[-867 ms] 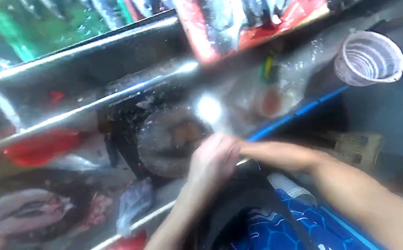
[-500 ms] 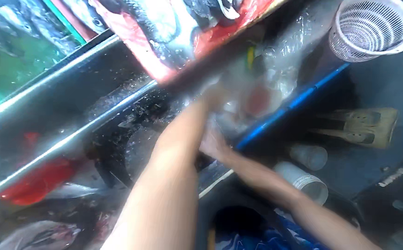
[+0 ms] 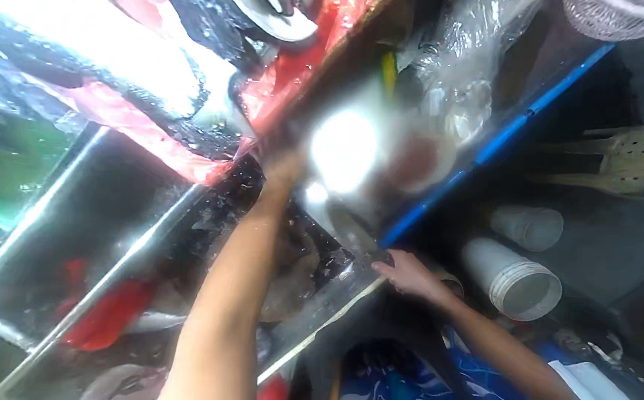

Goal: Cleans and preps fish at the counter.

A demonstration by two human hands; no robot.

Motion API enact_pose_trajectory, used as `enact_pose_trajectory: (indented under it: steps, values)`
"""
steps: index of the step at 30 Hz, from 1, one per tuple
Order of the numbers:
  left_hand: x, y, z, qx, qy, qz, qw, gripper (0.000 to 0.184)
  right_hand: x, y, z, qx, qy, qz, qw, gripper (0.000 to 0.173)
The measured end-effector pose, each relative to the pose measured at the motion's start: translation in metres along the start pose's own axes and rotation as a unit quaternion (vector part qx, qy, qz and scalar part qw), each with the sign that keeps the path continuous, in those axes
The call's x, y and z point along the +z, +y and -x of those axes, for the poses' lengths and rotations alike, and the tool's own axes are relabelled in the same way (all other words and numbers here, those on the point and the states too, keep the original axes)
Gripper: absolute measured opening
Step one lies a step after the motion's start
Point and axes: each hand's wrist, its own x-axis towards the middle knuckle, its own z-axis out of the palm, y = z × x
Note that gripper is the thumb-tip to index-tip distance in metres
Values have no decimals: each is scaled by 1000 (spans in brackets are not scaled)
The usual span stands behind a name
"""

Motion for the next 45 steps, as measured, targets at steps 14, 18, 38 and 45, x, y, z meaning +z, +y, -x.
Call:
enact_pose_trajectory:
  steps: [14,18,38,45]
  values:
    - [21,-11,5,142,42,-34,988,114,-71,-139,-109,-157,338,170,912,46]
    - [17,-9,-3,66,65,-27,995,108,-94,-178,-103,-167,252,177,937,48]
    - [42,-79,16,51,63,471,879,51,-64,-195,-189,-314,122,50,940,41]
    - [21,-45,61,-20,141,419,896,99,-42,-174,-81,-222,132,93,962,41]
